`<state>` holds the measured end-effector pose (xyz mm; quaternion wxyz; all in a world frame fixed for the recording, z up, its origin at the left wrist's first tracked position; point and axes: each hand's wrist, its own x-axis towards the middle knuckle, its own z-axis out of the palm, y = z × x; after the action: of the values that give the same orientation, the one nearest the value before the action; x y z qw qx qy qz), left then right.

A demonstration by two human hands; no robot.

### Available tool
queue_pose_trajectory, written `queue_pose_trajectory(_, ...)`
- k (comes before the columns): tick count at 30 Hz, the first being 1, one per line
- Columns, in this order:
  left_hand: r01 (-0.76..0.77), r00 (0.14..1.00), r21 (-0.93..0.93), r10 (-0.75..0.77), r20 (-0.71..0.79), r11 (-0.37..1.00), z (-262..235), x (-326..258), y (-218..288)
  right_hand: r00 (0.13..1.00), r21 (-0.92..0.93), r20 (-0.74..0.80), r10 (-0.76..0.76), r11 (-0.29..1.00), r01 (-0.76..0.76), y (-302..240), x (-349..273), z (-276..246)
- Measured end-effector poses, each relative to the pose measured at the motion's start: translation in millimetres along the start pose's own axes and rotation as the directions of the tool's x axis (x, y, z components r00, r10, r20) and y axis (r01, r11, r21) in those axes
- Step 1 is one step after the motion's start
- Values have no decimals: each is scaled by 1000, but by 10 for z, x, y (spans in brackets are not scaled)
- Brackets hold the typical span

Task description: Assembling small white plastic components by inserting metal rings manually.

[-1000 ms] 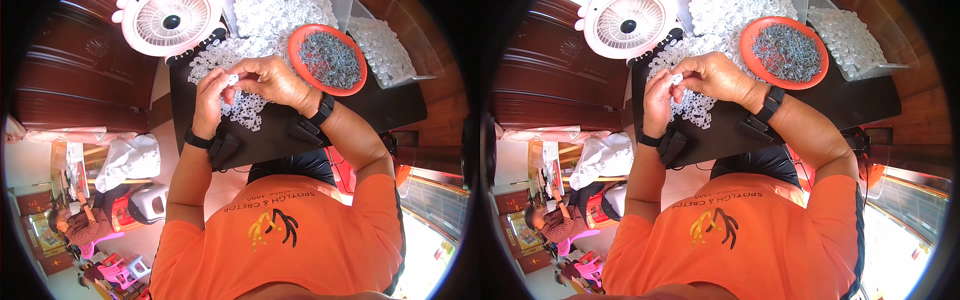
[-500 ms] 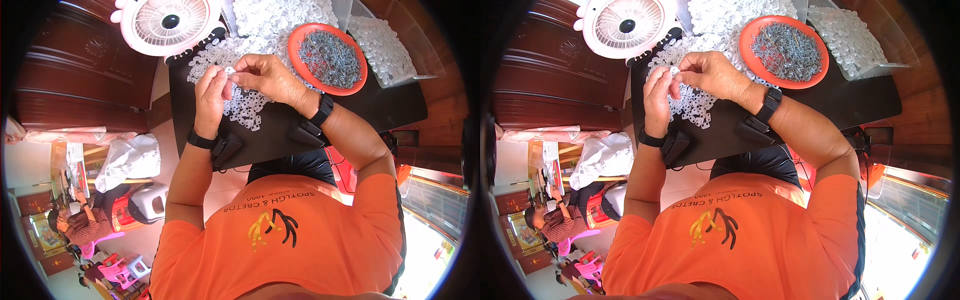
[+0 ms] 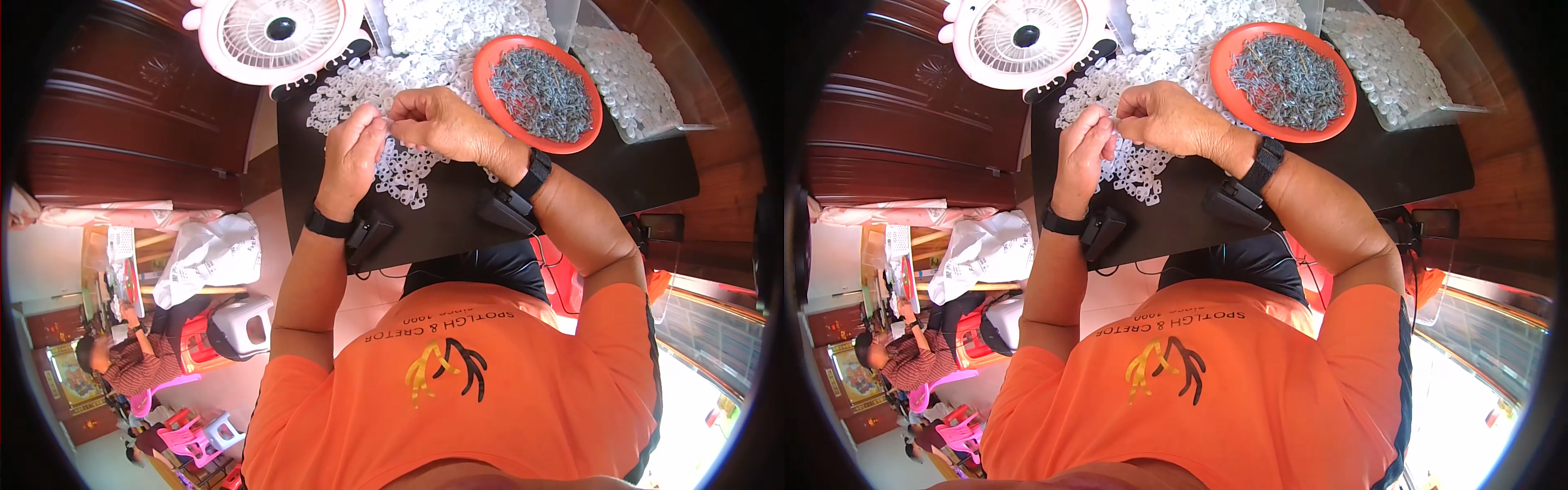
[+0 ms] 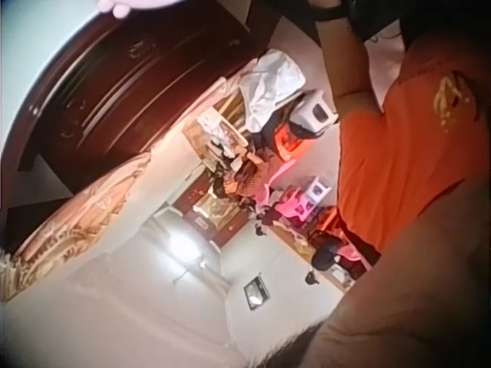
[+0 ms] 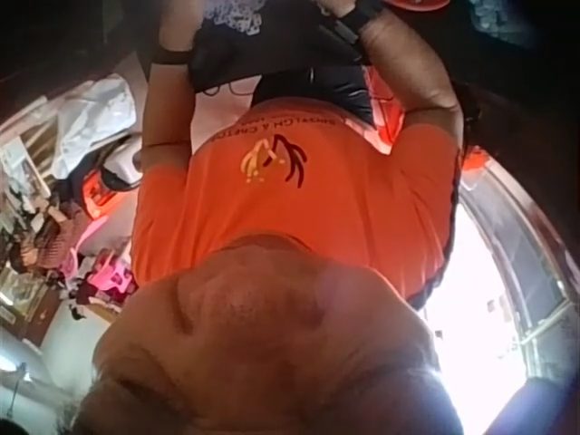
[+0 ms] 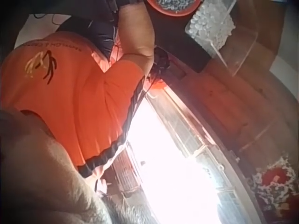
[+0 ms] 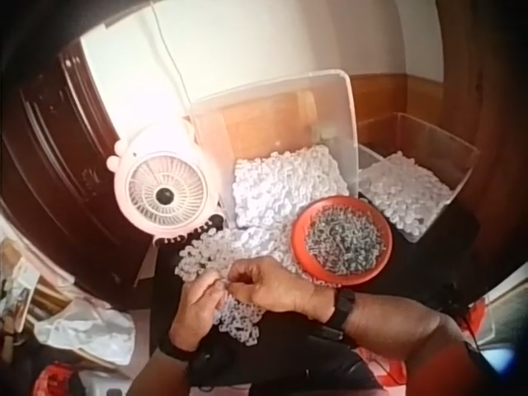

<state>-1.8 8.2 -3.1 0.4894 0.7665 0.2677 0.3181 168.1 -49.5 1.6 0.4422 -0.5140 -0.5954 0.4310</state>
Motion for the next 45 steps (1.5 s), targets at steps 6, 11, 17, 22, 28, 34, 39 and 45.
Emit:
queue_pose_trajectory(6,3,999,-97,-6,-33,995,21,16,1,987,-94,-66,-147,986,140,57,15,15)
queue_pose_trajectory(11,24,994,-148,-40,-102,989,70,7,-55,958,-479,-88,-271,855,198,-12,-43,51)
queue_pose_trajectory(17,-20,992,148,38,-117,989,35,17,-32,999,9,-35,-36,999,37,86,13,57)
queue_pose_trajectory(22,-114,991,212,127,-45,971,-4,27,16,1000,95,27,10,995,-13,53,10,24)
queue_pose_trajectory(28,-33,999,39,32,42,999,6,-14,139,992,138,98,77,986,-90,-10,-14,-16)
queue_pose_trajectory(34,-12,998,-139,20,55,990,11,-22,120,993,110,78,83,990,-92,-146,-64,-29)
queue_pose_trajectory(39,34,999,-238,-33,7,971,-73,35,69,991,98,79,107,989,-115,-56,-9,-143)
queue_pose_trajectory(45,99,985,-367,-144,-98,925,-60,38,35,960,-409,-91,-265,889,206,-15,-43,-4)
